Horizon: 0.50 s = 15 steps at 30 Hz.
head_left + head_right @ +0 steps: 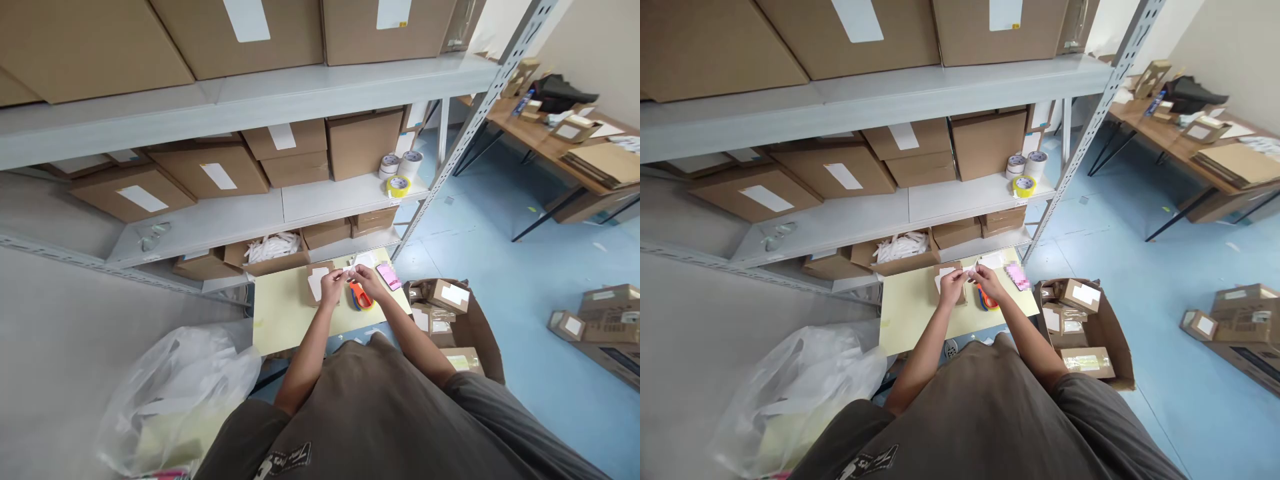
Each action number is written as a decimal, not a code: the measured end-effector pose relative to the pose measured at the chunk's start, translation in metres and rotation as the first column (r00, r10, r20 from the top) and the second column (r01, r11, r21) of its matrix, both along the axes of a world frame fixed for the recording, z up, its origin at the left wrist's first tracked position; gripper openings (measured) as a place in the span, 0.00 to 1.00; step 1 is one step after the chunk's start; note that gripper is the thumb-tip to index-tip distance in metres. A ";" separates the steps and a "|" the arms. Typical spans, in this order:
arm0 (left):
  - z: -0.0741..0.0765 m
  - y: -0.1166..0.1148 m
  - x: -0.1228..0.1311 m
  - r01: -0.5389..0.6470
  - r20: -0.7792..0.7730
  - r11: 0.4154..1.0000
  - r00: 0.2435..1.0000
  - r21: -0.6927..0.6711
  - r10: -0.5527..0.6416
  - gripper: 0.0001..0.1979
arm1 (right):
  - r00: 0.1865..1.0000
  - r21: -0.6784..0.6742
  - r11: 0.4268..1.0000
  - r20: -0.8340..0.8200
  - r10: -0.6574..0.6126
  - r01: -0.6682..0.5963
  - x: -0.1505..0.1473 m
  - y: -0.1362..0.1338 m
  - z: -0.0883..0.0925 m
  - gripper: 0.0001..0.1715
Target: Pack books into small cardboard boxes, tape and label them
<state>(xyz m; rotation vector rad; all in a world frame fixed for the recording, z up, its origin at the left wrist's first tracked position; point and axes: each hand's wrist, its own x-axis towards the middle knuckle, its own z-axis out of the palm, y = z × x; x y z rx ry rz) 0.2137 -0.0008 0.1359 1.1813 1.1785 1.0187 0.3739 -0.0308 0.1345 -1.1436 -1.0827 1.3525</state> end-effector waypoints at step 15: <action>-0.040 0.073 -0.160 -0.518 0.123 0.852 0.843 -0.071 0.523 0.23 | 0.863 -0.074 0.861 -0.021 -0.505 0.502 -0.078 0.038 -0.018 0.21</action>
